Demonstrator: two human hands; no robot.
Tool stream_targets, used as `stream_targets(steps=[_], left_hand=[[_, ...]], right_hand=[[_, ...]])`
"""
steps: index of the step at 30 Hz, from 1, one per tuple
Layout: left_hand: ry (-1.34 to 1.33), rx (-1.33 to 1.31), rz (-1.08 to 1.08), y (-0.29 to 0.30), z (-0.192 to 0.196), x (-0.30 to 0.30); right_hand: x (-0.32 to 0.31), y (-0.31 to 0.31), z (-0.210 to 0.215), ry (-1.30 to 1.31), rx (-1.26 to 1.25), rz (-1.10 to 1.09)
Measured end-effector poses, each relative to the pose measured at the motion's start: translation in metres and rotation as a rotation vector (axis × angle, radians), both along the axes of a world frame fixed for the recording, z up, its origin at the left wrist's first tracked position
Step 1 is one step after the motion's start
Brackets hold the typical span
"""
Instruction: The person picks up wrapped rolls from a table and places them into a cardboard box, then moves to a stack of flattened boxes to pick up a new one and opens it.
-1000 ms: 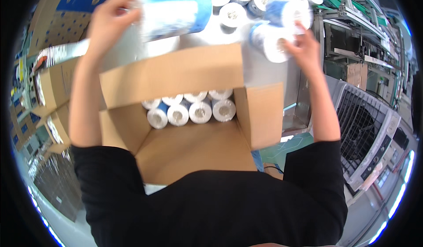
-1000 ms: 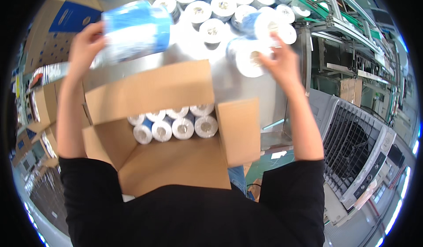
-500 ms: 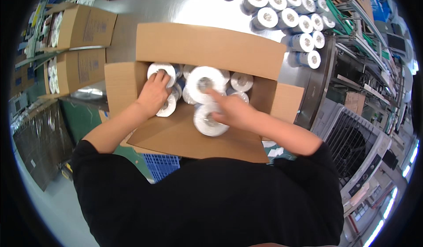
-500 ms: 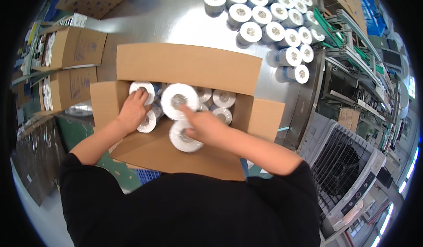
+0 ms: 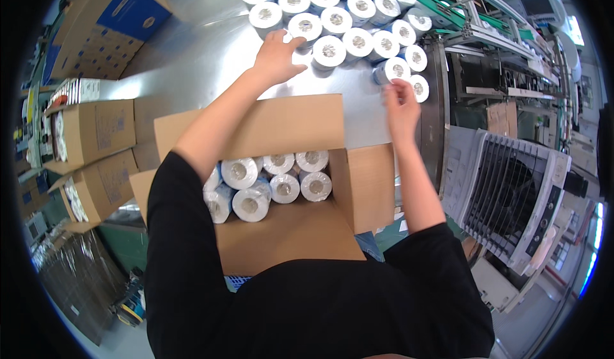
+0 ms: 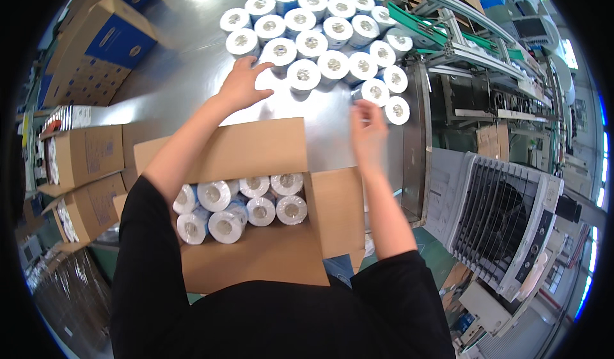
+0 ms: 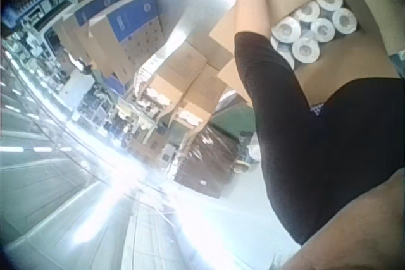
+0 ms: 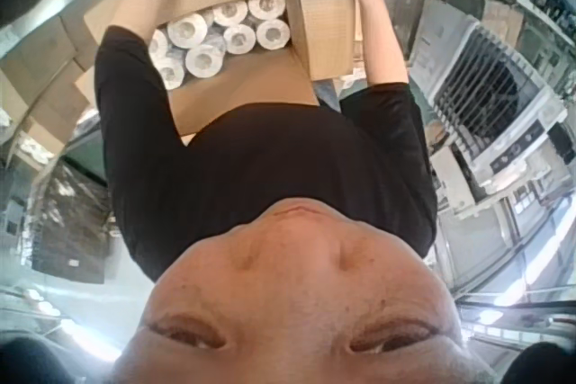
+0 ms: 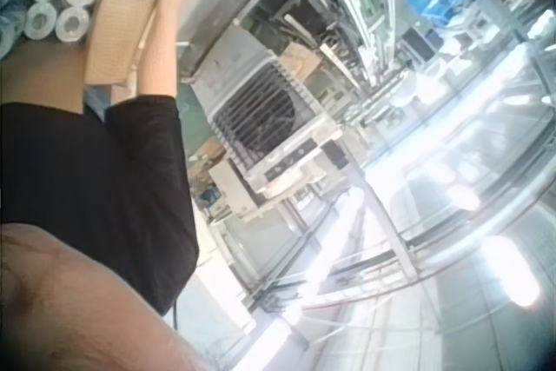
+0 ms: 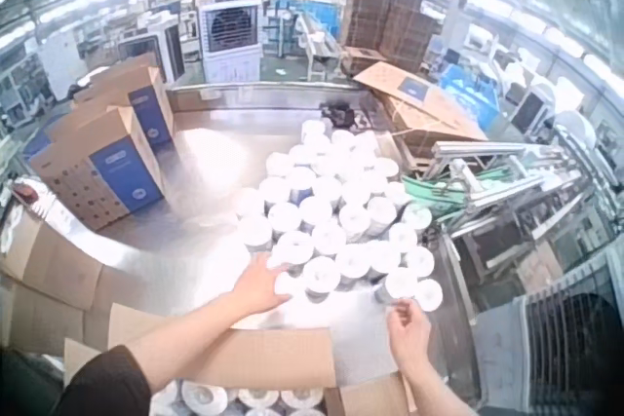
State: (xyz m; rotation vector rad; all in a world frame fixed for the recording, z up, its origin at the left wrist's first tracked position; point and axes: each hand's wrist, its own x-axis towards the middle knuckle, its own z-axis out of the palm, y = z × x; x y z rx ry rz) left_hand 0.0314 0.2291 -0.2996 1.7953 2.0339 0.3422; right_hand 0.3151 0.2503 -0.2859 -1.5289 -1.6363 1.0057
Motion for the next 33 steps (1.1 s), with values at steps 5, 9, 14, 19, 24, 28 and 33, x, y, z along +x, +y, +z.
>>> stream_targets(steps=[5, 9, 14, 19, 24, 28, 33], left_hand=[[0.238, -0.244, -0.055, 0.101, -0.081, 0.05], [0.372, -0.198, -0.053, 0.116, -0.113, 0.059], [0.29, -0.29, -0.056, 0.125, -0.106, 0.036], [0.405, -0.26, -0.137, 0.131, -0.101, 0.051], [0.101, -0.249, -0.117, 0.112, -0.052, -0.012], [-0.321, -0.074, 0.089, 0.054, 0.056, -0.034], [-0.502, -0.185, 0.129, -0.085, 0.146, -0.031]], right_hand=[[0.167, 0.092, -0.137, -0.57, -0.315, -0.302], [0.186, 0.123, -0.174, -0.471, -0.276, -0.427], [0.182, 0.129, -0.169, -0.301, -0.323, -0.317], [0.216, 0.069, -0.167, -0.326, -0.261, -0.229], [0.156, 0.05, -0.101, -0.423, -0.279, 0.237], [0.121, 0.085, -0.124, -0.581, -0.307, 0.368], [0.122, 0.101, -0.147, -0.54, -0.285, 0.396]])
